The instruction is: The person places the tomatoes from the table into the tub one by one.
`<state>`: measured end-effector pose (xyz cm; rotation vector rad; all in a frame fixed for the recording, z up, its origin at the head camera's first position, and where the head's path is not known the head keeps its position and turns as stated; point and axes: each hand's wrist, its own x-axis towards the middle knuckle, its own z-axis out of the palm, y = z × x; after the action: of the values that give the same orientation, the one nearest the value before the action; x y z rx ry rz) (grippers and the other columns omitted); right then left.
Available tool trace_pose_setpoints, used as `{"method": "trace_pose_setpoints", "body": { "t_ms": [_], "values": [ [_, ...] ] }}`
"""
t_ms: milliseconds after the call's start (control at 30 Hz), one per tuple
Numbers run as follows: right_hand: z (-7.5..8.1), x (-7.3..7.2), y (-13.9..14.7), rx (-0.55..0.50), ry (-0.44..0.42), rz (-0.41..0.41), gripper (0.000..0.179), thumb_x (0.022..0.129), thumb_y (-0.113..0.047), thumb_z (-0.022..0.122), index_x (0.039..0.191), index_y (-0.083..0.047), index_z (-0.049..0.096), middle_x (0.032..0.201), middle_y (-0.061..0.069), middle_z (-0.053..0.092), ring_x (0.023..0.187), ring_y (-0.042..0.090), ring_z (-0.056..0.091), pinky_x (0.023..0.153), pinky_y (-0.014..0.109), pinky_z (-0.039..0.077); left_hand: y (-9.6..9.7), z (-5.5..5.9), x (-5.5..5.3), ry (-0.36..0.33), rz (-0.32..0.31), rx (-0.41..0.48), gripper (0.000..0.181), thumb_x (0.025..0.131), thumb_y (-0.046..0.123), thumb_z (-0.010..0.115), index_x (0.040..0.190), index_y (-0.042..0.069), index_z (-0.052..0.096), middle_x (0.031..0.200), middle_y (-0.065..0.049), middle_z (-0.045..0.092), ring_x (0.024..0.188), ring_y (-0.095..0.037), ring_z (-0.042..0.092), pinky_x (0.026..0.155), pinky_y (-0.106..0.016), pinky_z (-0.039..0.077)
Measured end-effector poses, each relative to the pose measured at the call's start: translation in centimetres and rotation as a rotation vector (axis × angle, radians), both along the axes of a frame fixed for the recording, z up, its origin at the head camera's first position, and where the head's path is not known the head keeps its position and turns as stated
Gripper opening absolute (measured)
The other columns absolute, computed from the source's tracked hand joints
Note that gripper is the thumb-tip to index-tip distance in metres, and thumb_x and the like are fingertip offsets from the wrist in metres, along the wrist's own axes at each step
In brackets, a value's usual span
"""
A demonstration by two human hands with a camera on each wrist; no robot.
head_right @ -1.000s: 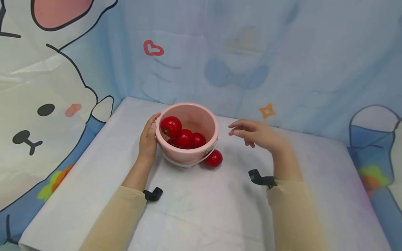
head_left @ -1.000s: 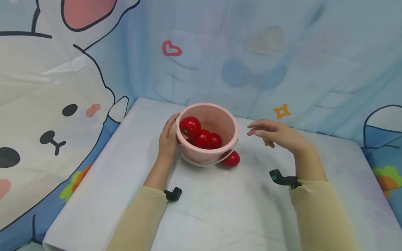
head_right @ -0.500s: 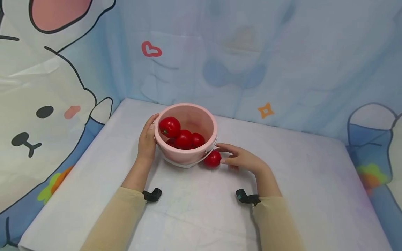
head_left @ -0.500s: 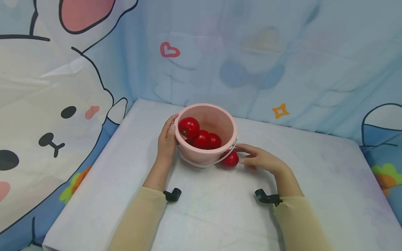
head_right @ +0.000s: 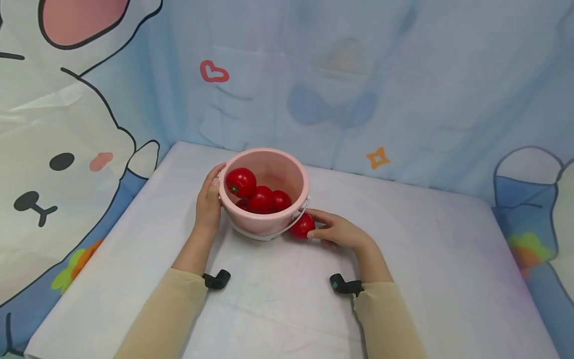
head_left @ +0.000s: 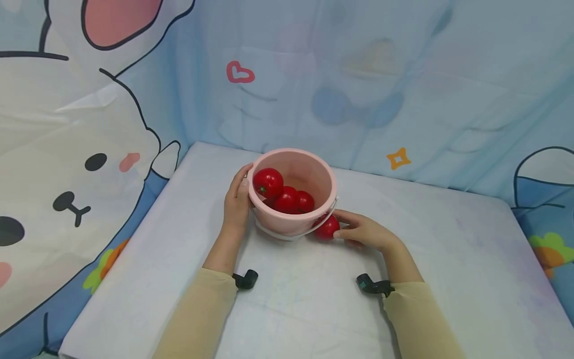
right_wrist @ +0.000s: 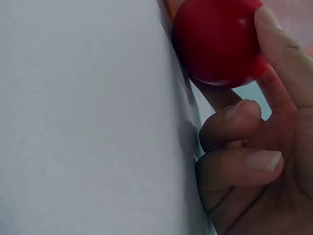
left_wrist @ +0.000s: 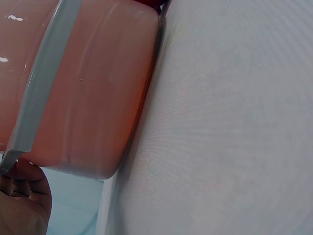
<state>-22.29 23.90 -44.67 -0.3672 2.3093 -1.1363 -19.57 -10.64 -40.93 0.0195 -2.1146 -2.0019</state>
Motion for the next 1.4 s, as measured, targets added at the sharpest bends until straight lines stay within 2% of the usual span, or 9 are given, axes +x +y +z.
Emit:
{"method": "trace_pose_setpoints", "body": {
  "t_ms": [67, 633, 733, 767, 900, 1033, 1167, 1333, 1400],
  "values": [
    [-0.2, -0.1, 0.1, -0.002, 0.011, 0.003, 0.064, 0.086, -0.042, 0.073, 0.144, -0.043, 0.046, 0.136, 0.013, 0.052, 0.051, 0.020, 0.048, 0.045, 0.029, 0.042, 0.1, 0.5, 0.4, 0.008, -0.006, 0.005, 0.043, 0.103, 0.034, 0.034, 0.142, 0.040, 0.049, 0.150, 0.009, 0.048, 0.139, -0.013, 0.042, 0.112, -0.044, 0.043],
    [-0.4, -0.4, 0.4, -0.016, 0.026, -0.014, 0.062, 0.085, -0.042, 0.074, 0.142, -0.041, 0.049, 0.137, 0.010, 0.053, 0.053, 0.023, 0.050, 0.046, 0.030, 0.045, 0.0, 0.4, 0.4, 0.028, -0.019, 0.008, 0.042, 0.103, 0.035, 0.034, 0.143, 0.038, 0.049, 0.151, 0.009, 0.047, 0.142, -0.012, 0.040, 0.113, -0.042, 0.041],
    [0.0, -0.5, 0.9, -0.009, 0.035, -0.016, 0.060, 0.086, -0.041, 0.073, 0.142, -0.041, 0.050, 0.140, 0.008, 0.052, 0.057, 0.025, 0.052, 0.048, 0.030, 0.046, 0.0, 0.3, 0.3, 0.024, -0.020, 0.009, 0.042, 0.103, 0.035, 0.035, 0.143, 0.039, 0.048, 0.151, 0.009, 0.047, 0.142, -0.012, 0.040, 0.113, -0.042, 0.042],
    [0.3, -0.5, 1.0, -0.003, 0.039, -0.015, 0.060, 0.086, -0.041, 0.073, 0.142, -0.040, 0.050, 0.142, 0.007, 0.052, 0.064, 0.024, 0.054, 0.051, 0.029, 0.047, 0.0, 0.3, 0.3, 0.022, -0.020, 0.008, 0.042, 0.103, 0.035, 0.035, 0.143, 0.039, 0.048, 0.151, 0.009, 0.046, 0.141, -0.012, 0.040, 0.112, -0.042, 0.042],
    [1.7, -1.1, 2.0, 0.020, 0.056, -0.016, 0.060, 0.086, -0.042, 0.072, 0.142, -0.040, 0.050, 0.145, 0.006, 0.050, 0.071, 0.026, 0.055, 0.052, 0.029, 0.047, 0.0, -1.0, -0.6, 0.011, -0.016, 0.011, 0.042, 0.103, 0.037, 0.035, 0.142, 0.043, 0.048, 0.151, 0.012, 0.046, 0.141, -0.011, 0.040, 0.112, -0.044, 0.043],
    [3.7, -2.1, 3.0, 0.030, 0.085, 0.004, 0.059, 0.087, -0.041, 0.072, 0.142, -0.041, 0.049, 0.137, 0.006, 0.054, 0.063, 0.032, 0.053, 0.049, 0.030, 0.046, -0.2, -2.4, -1.5, 0.011, -0.010, 0.020, 0.041, 0.102, 0.041, 0.035, 0.140, 0.048, 0.047, 0.149, 0.016, 0.046, 0.139, -0.009, 0.041, 0.111, -0.044, 0.044],
    [6.5, -3.0, 4.0, 0.061, 0.123, 0.011, 0.060, 0.089, -0.040, 0.070, 0.144, -0.042, 0.046, 0.132, 0.006, 0.055, 0.062, 0.033, 0.052, 0.049, 0.033, 0.046, -0.2, -2.9, -1.8, 0.033, -0.006, 0.026, 0.040, 0.101, 0.046, 0.034, 0.138, 0.051, 0.048, 0.148, 0.019, 0.047, 0.136, -0.008, 0.044, 0.109, -0.045, 0.045],
    [10.3, -3.9, 4.6, 0.083, 0.146, -0.053, 0.060, 0.089, -0.039, 0.070, 0.144, -0.043, 0.046, 0.126, 0.004, 0.057, 0.058, 0.023, 0.048, 0.049, 0.032, 0.044, -0.1, -3.0, -1.9, 0.049, 0.000, 0.021, 0.040, 0.100, 0.050, 0.034, 0.137, 0.053, 0.048, 0.147, 0.020, 0.047, 0.136, -0.008, 0.044, 0.109, -0.046, 0.045],
    [11.9, -4.3, 4.6, 0.081, 0.156, -0.050, 0.059, 0.090, -0.038, 0.069, 0.144, -0.043, 0.045, 0.124, 0.004, 0.057, 0.058, 0.021, 0.047, 0.049, 0.032, 0.043, -0.1, -3.0, -1.9, 0.045, 0.004, 0.017, 0.040, 0.099, 0.050, 0.033, 0.137, 0.053, 0.048, 0.147, 0.021, 0.047, 0.137, -0.008, 0.043, 0.110, -0.047, 0.045]
  ]
}}
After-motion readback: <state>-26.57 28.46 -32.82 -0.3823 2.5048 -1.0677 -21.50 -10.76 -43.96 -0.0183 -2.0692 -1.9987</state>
